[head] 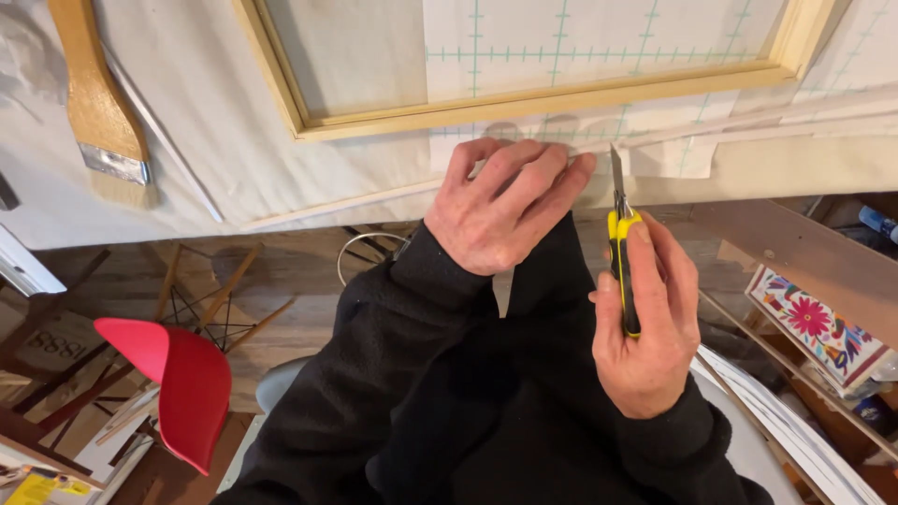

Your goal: Cutting and measuring foam strips to be used in a picture frame.

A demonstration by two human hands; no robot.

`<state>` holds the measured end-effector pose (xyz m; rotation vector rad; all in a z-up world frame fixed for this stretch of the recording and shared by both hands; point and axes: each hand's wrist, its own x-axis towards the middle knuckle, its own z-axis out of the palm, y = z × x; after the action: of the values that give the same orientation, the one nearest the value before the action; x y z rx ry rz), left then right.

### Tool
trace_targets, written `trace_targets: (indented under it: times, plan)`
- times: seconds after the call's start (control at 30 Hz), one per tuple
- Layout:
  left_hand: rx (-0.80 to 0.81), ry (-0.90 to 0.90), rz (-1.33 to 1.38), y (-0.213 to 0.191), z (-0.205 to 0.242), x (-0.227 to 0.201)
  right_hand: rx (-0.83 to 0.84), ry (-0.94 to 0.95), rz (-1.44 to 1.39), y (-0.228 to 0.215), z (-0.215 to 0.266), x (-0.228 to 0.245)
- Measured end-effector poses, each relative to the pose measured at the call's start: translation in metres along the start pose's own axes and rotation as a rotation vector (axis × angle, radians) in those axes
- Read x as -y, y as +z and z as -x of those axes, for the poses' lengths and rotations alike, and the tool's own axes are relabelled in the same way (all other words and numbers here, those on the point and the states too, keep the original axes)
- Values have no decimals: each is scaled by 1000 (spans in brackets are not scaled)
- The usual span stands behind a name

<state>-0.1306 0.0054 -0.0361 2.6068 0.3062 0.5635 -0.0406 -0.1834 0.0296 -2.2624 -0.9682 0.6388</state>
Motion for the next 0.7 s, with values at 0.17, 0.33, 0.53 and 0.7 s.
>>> trace_targets:
  times: [0.17,0.33,0.53,0.7]
  plan:
    - [26,8,-19,0,3,-1,6,-3,-7,1,-2,3]
    - [34,27,-31,4,6,0,14,3,10,2,-2,4]
    - [43,43,-26,4,8,2,10,17,16,6,-2,6]
    - [47,48,-35,5,8,3,2,42,-13,7,-2,9]
